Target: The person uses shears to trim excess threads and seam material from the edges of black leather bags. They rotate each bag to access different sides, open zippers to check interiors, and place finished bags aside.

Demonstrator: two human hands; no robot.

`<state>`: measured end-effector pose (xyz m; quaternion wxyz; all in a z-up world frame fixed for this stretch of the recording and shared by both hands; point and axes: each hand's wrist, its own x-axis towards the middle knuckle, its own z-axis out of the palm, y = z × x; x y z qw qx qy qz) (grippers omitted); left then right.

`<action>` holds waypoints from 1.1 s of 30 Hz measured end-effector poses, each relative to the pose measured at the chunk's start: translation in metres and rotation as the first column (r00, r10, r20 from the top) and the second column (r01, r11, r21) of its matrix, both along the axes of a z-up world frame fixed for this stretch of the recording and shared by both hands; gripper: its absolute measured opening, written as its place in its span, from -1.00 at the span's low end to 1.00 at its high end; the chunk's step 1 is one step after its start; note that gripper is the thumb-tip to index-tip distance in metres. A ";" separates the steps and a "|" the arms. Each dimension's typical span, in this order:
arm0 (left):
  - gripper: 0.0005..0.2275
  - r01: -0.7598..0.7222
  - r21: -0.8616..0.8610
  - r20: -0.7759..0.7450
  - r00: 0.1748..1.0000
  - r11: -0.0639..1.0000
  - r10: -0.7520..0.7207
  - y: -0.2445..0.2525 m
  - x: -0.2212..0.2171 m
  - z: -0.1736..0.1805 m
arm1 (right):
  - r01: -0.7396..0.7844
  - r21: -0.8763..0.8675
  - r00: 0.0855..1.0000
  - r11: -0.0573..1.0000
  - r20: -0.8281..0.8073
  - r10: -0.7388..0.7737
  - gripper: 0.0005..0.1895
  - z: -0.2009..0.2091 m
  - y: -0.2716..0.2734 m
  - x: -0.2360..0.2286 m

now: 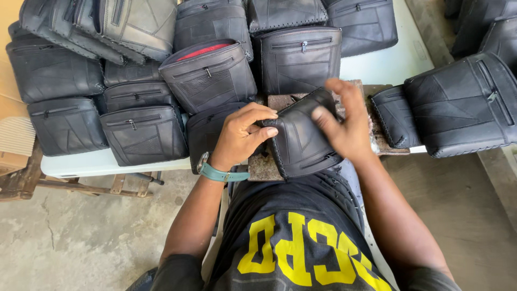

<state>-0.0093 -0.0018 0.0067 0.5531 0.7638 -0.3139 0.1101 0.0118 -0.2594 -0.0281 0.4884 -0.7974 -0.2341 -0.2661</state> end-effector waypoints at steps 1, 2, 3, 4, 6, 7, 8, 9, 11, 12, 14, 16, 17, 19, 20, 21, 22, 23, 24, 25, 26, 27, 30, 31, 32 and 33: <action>-0.79 -0.004 0.006 0.022 1.000 1.000 0.004 -0.001 0.001 0.001 | 0.018 -0.096 0.993 0.995 0.115 -0.007 -0.44 0.009 0.006 -0.011; -0.79 0.005 0.006 0.024 1.000 1.000 -0.005 -0.002 -0.001 0.000 | -0.006 -0.125 0.991 0.992 0.135 0.023 -0.45 0.016 0.011 -0.023; -0.79 0.014 0.005 0.026 1.000 1.000 -0.014 -0.004 -0.002 -0.001 | -0.029 -0.155 0.987 0.988 0.153 0.053 -0.47 0.022 0.016 -0.033; -0.80 0.019 0.005 0.034 0.999 1.000 -0.019 -0.005 -0.005 -0.001 | -0.054 -0.184 0.980 0.981 0.177 0.087 -0.48 0.027 0.022 -0.039; -0.80 0.005 0.023 0.093 0.996 1.000 -0.007 -0.008 -0.010 -0.001 | -0.042 -0.167 0.981 0.985 0.182 0.073 -0.59 0.035 0.032 -0.045; -0.81 -0.003 0.032 0.123 0.992 0.999 -0.001 -0.010 -0.013 -0.002 | -0.036 -0.159 0.980 0.987 0.186 0.065 -0.65 0.038 0.035 -0.047; -0.82 -0.037 0.033 0.121 0.992 0.999 0.033 -0.013 -0.014 -0.002 | -0.052 -0.150 0.980 0.987 0.183 0.079 -0.70 0.041 0.036 -0.047; -0.82 -0.072 0.034 0.118 0.991 0.997 0.067 -0.015 -0.016 -0.002 | -0.068 -0.141 0.979 0.988 0.180 0.093 -0.74 0.043 0.037 -0.047; -0.84 -0.122 0.027 0.082 0.989 0.992 0.119 -0.019 -0.017 -0.002 | -0.068 -0.150 0.970 0.986 0.222 0.101 -0.80 0.047 0.037 -0.045; -0.85 -0.136 0.023 0.043 0.990 0.990 0.135 -0.020 -0.018 -0.003 | -0.052 -0.165 0.961 0.985 0.259 0.094 -0.81 0.048 0.038 -0.045; -0.85 -0.159 0.020 0.007 0.987 0.987 0.159 -0.021 -0.016 -0.005 | -0.005 -0.200 0.939 0.980 0.336 0.074 -0.82 0.049 0.039 -0.043; -0.85 -0.181 0.021 0.008 0.984 0.983 0.180 -0.022 -0.013 -0.009 | 0.052 -0.238 0.912 0.970 0.407 0.051 -0.84 0.048 0.040 -0.040; -0.85 -0.179 -0.007 0.026 0.983 0.984 0.179 -0.024 -0.010 -0.011 | 0.070 -0.240 0.887 0.968 0.460 0.050 -0.86 0.047 0.038 -0.036; -0.84 -0.178 -0.058 0.058 0.982 0.982 0.181 -0.024 -0.004 -0.013 | 0.100 -0.238 0.828 0.966 0.558 0.051 -0.88 0.047 0.035 -0.031; -0.84 -0.192 -0.091 -0.040 0.981 0.977 0.189 -0.022 0.000 -0.012 | 0.002 -0.159 0.891 0.987 0.449 0.071 -0.86 0.048 0.031 -0.029; -0.84 -0.208 -0.122 -0.139 0.972 0.971 0.191 -0.018 0.004 -0.009 | -0.087 -0.067 0.936 0.994 0.336 0.104 -0.83 0.051 0.024 -0.031; -0.84 -0.225 -0.151 -0.228 0.955 0.963 0.188 -0.014 0.010 -0.004 | -0.163 0.037 0.962 0.986 0.230 0.150 -0.80 0.056 0.018 -0.031; -0.83 -0.185 -0.166 -0.291 0.948 0.969 0.131 -0.004 0.018 0.003 | -0.164 -0.023 0.971 0.986 0.172 0.165 -0.69 0.059 0.017 -0.032; -0.82 -0.147 -0.186 -0.362 0.930 0.972 0.071 0.007 0.022 0.009 | -0.168 -0.086 0.979 0.982 0.102 0.176 -0.58 0.060 0.014 -0.040; -0.81 -0.110 -0.209 -0.428 0.903 0.972 0.010 0.014 0.027 0.014 | -0.176 -0.148 0.983 0.973 0.033 0.183 -0.47 0.061 0.012 -0.049; -0.79 -0.122 -0.094 -0.435 0.898 0.988 0.069 0.018 0.032 0.018 | -0.188 -0.211 0.982 0.959 -0.035 0.185 -0.35 0.062 0.010 -0.058; -0.77 -0.132 0.022 -0.435 0.891 0.991 0.128 0.021 0.037 0.024 | -0.204 -0.272 0.978 0.940 -0.102 0.183 -0.23 0.063 0.008 -0.067; -0.68 -0.148 0.134 -0.347 0.919 0.980 0.186 0.015 0.036 0.038 | -0.083 -0.235 0.970 0.968 -0.241 0.024 -0.18 0.056 0.022 -0.081; -0.64 -0.157 0.129 -0.294 0.937 0.979 0.189 0.012 0.034 0.046 | -0.008 -0.190 0.962 0.982 -0.269 -0.044 -0.21 0.055 0.029 -0.078; -0.59 -0.058 0.088 -0.238 0.968 0.994 0.078 0.011 0.027 0.053 | -0.005 -0.130 0.959 0.992 -0.281 -0.032 -0.21 0.053 0.034 -0.075; -0.52 0.045 0.055 -0.178 0.983 0.997 -0.035 0.012 0.015 0.057 | -0.002 -0.069 0.957 0.998 -0.291 -0.018 -0.21 0.050 0.038 -0.071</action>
